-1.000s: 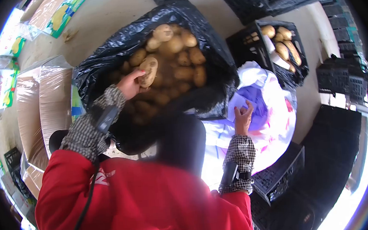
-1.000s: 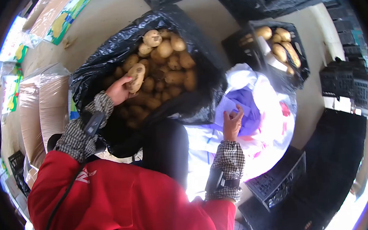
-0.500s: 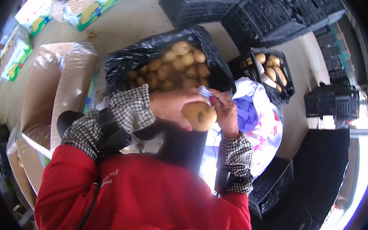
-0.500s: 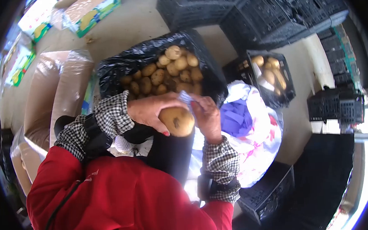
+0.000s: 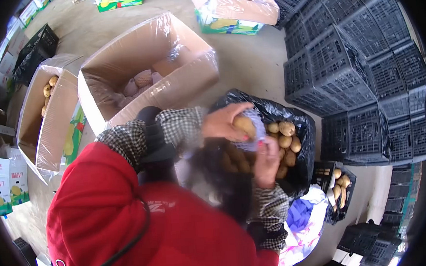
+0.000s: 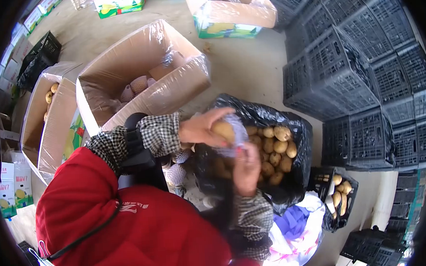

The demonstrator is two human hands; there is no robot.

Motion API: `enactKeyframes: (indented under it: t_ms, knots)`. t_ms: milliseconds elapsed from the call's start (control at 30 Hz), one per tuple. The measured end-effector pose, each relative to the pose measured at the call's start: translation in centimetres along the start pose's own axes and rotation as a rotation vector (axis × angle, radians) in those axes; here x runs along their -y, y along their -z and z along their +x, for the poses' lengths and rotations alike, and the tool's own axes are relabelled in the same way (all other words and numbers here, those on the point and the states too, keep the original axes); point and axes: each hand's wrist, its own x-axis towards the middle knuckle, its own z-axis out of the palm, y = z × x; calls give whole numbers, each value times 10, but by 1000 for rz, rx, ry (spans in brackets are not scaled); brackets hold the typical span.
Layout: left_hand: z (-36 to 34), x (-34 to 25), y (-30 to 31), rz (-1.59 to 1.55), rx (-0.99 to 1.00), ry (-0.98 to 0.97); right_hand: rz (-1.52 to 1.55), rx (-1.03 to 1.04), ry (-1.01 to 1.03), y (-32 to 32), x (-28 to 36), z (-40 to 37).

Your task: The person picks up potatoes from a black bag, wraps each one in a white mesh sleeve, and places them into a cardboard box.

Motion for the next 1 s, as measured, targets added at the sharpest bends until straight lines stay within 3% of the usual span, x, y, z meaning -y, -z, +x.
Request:
enactKeyframes:
  t_ms: [67,133,233,267,300,333,400,500,533,633,733,833,867,967,1000]
  knots:
    - [-5,24,33,226,-81,72,126,241,-12,-34,16,8]
    - [-13,48,77,-55,-147,-17,83,359,-11,-51,10,24]
    - [-37,54,150,-743,-330,44,-210,278,162,-57,-19,38]
    - [-46,96,175,-1116,-457,5,-331,281,252,-59,-28,41]
    - [-61,160,203,-872,-531,-51,-414,322,293,-64,-33,41]
    - [-66,165,227,-1148,-737,383,-495,365,336,-70,-38,42]
    - [-86,207,253,215,-566,692,-694,473,378,-82,-53,40]
    - [-92,278,261,430,-495,808,-850,569,344,-102,-73,37]
    - [-80,262,254,490,-518,844,-892,572,323,-106,-83,36]
    - [-59,302,254,568,-558,561,-971,560,324,-110,-104,33]
    - [-37,326,252,748,-450,470,-949,537,338,-115,-107,34]
    - [-56,445,234,1098,41,429,-912,530,327,-116,-109,35]
    - [-38,376,226,850,132,615,-895,535,320,-114,-111,35]
    - [-39,409,212,695,-89,441,-845,542,296,-115,-116,33]
    - [-41,420,214,749,-62,413,-835,554,294,-114,-115,34]
